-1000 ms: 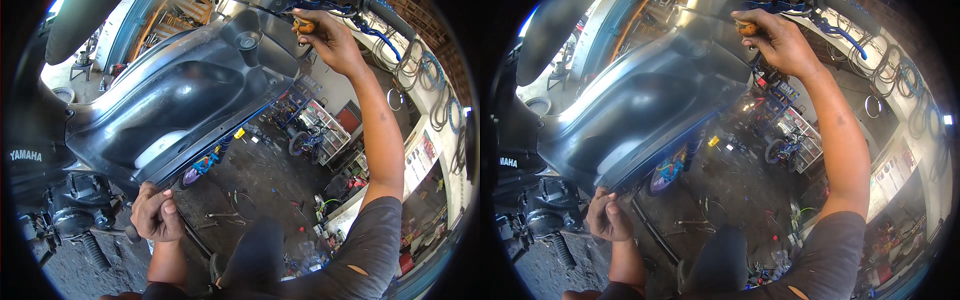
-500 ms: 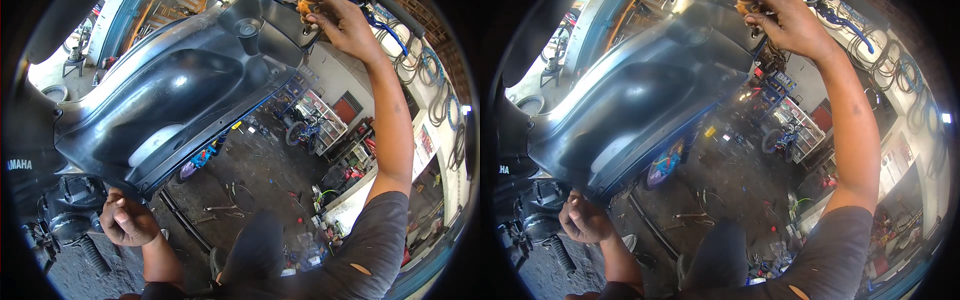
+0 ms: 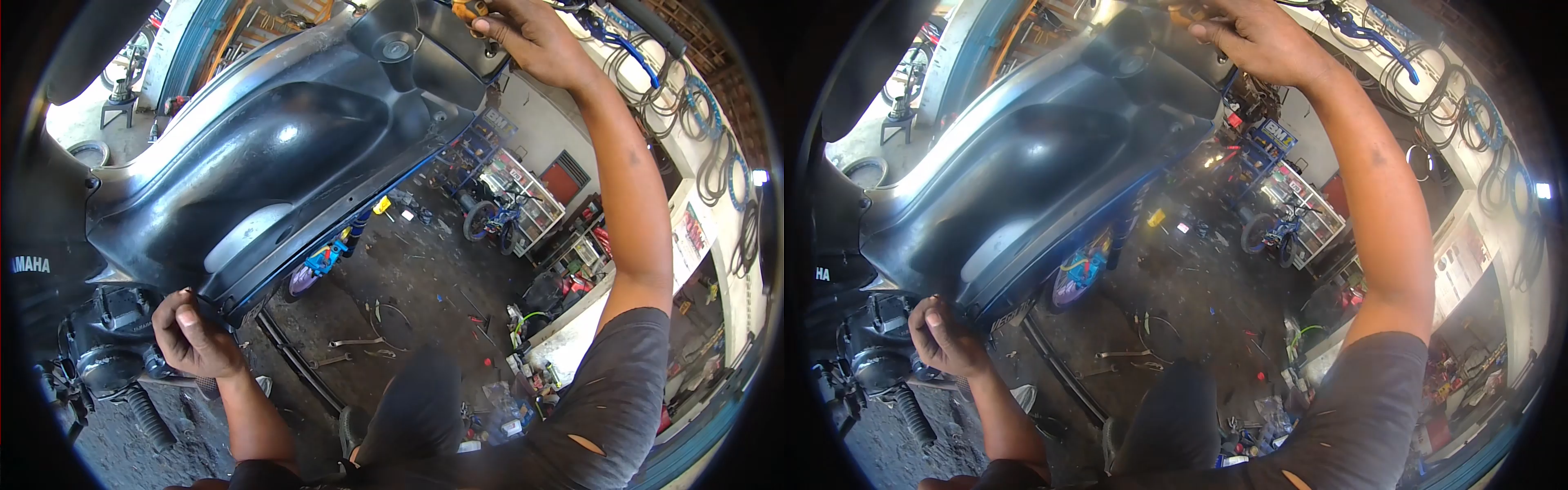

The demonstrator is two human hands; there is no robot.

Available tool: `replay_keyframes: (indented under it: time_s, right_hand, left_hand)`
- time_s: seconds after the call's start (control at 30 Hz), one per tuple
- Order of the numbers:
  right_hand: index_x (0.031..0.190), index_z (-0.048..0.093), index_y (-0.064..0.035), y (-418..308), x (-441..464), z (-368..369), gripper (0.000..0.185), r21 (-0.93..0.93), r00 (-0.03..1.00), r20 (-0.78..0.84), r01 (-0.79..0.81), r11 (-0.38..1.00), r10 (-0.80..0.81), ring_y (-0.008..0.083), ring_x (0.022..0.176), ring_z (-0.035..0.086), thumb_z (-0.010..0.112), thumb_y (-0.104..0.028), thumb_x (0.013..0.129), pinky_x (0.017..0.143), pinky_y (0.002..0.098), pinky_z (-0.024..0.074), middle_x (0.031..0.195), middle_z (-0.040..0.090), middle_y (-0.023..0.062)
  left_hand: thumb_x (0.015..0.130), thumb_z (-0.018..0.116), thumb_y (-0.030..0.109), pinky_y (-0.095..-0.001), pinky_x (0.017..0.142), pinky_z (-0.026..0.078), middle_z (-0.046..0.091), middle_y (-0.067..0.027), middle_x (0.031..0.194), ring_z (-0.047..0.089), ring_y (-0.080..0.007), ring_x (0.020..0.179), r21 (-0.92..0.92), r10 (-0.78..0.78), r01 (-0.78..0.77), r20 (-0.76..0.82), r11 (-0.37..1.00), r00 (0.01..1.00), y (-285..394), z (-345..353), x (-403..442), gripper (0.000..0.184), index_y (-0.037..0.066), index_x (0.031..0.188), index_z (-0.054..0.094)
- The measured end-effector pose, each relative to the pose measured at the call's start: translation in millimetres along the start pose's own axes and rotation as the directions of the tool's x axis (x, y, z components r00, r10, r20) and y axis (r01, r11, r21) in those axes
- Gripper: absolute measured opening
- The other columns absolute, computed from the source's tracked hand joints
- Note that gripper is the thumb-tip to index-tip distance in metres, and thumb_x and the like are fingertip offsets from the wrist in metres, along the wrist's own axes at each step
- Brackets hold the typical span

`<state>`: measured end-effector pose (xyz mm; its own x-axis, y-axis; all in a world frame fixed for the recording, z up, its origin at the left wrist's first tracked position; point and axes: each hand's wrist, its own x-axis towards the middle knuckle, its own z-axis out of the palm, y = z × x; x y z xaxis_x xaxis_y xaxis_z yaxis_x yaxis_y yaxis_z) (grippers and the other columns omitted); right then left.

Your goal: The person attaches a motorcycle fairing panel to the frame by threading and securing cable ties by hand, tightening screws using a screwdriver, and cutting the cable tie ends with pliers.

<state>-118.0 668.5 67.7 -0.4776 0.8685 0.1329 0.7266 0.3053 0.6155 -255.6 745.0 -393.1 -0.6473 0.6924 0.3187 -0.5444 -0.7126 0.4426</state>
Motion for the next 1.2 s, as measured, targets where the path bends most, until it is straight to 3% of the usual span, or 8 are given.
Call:
replay_keyframes:
  time_s: [0.17, 0.2, 0.27, 0.63, 0.9, 0.97, 1.1, 1.2]
  right_hand:
    - [0.132, 0.057, -0.0073, 35.6, -1.1, 24.3, 0.041, 0.374, 0.990, -0.139, 0.050, 0.926, 0.002, 0.0165, 0.107, 0.062, 0.061, 0.006, 0.093, 0.090, 0.0332, 0.0531, 0.117, 0.061, 0.0068]
    - [0.130, 0.058, -0.0066, 41.0, 4.0, 28.4, 0.039, 0.367, 0.981, -0.162, 0.159, 0.916, -0.106, 0.0158, 0.107, 0.062, 0.062, 0.006, 0.093, 0.092, 0.0334, 0.0523, 0.116, 0.061, 0.0064]
    - [0.130, 0.056, -0.0068, 43.6, -0.2, 29.7, 0.039, 0.460, 0.983, -0.175, 0.030, 0.888, 0.058, 0.0161, 0.107, 0.062, 0.064, 0.002, 0.094, 0.093, 0.0346, 0.0525, 0.115, 0.060, 0.0069]
    - [0.129, 0.054, -0.0041, 46.4, -1.4, 34.7, 0.037, 0.516, 0.980, -0.194, 0.060, 0.854, 0.049, 0.0127, 0.097, 0.060, 0.068, -0.009, 0.095, 0.084, 0.0290, 0.0504, 0.107, 0.057, 0.0048]
    - [0.126, 0.053, -0.0043, 49.9, -1.4, 42.5, 0.037, 0.435, 0.958, -0.284, 0.158, 0.887, -0.031, 0.0101, 0.088, 0.051, 0.065, 0.006, 0.092, 0.078, 0.0258, 0.0456, 0.101, 0.052, 0.0036]
    - [0.127, 0.055, -0.0049, 46.3, 2.7, 42.7, 0.039, 0.197, 0.941, -0.330, 0.151, 0.969, -0.079, 0.0123, 0.093, 0.055, 0.067, 0.006, 0.091, 0.082, 0.0266, 0.0469, 0.108, 0.052, 0.0053]
    - [0.141, 0.053, -0.0130, 35.4, 0.2, 28.1, 0.054, 0.176, 0.961, -0.277, 0.040, 0.984, 0.010, 0.0158, 0.105, 0.058, 0.067, 0.005, 0.092, 0.090, 0.0266, 0.0492, 0.116, 0.052, 0.0095]
    - [0.123, 0.057, -0.0021, -30.0, -16.8, 24.0, 0.031, 0.349, 0.668, -0.707, 0.045, 0.936, 0.232, 0.0171, 0.086, 0.062, 0.067, -0.010, 0.095, 0.072, 0.0330, 0.0524, 0.104, 0.066, 0.0111]
  left_hand:
    - [0.074, 0.087, 0.047, -0.0298, 0.055, 0.033, 0.052, -0.0006, 0.062, 0.042, -0.0126, 0.056, 0.201, 0.056, -0.183, 0.514, 0.962, 0.856, 8.8, -2.7, 20.9, 0.063, -0.004, 0.107, 0.073]
    - [0.066, 0.089, 0.049, -0.0307, 0.054, 0.033, 0.051, -0.0022, 0.062, 0.042, -0.0150, 0.055, 0.260, 0.152, -0.361, 0.585, 0.895, 0.797, 10.4, 1.0, 24.5, 0.067, -0.003, 0.105, 0.074]
    - [0.048, 0.092, 0.047, -0.0332, 0.054, 0.034, 0.050, -0.0044, 0.061, 0.043, -0.0208, 0.053, 0.355, 0.218, -0.562, 0.667, 0.748, 0.712, 9.9, 3.9, 25.2, 0.070, 0.002, 0.099, 0.077]
    - [0.060, 0.090, 0.043, -0.0341, 0.054, 0.036, 0.049, -0.0021, 0.062, 0.043, -0.0206, 0.054, 0.329, 0.197, -0.619, 0.753, 0.713, 0.628, 10.9, -3.3, 30.8, 0.057, 0.001, 0.096, 0.078]
    - [0.062, 0.091, 0.042, -0.0341, 0.053, 0.035, 0.046, -0.0011, 0.060, 0.042, -0.0196, 0.052, 0.296, 0.236, -0.616, 0.737, 0.730, 0.634, 8.2, -2.0, 33.5, 0.053, 0.002, 0.094, 0.077]
    - [0.061, 0.092, 0.039, -0.0335, 0.053, 0.035, 0.047, -0.0010, 0.061, 0.042, -0.0191, 0.051, 0.262, 0.240, -0.568, 0.713, 0.780, 0.659, 5.7, -0.8, 33.4, 0.050, 0.003, 0.091, 0.076]
    - [0.053, 0.094, 0.031, -0.0328, 0.056, 0.039, 0.064, -0.0044, 0.071, 0.049, -0.0201, 0.057, 0.286, 0.137, -0.443, 0.691, 0.850, 0.709, 9.4, -6.6, 30.7, 0.053, 0.001, 0.093, 0.077]
    - [0.051, 0.095, 0.031, -0.0316, 0.055, 0.040, 0.063, -0.0040, 0.068, 0.049, -0.0188, 0.056, 0.315, 0.100, -0.430, 0.698, 0.846, 0.709, 15.2, -6.1, 33.2, 0.055, 0.002, 0.094, 0.077]
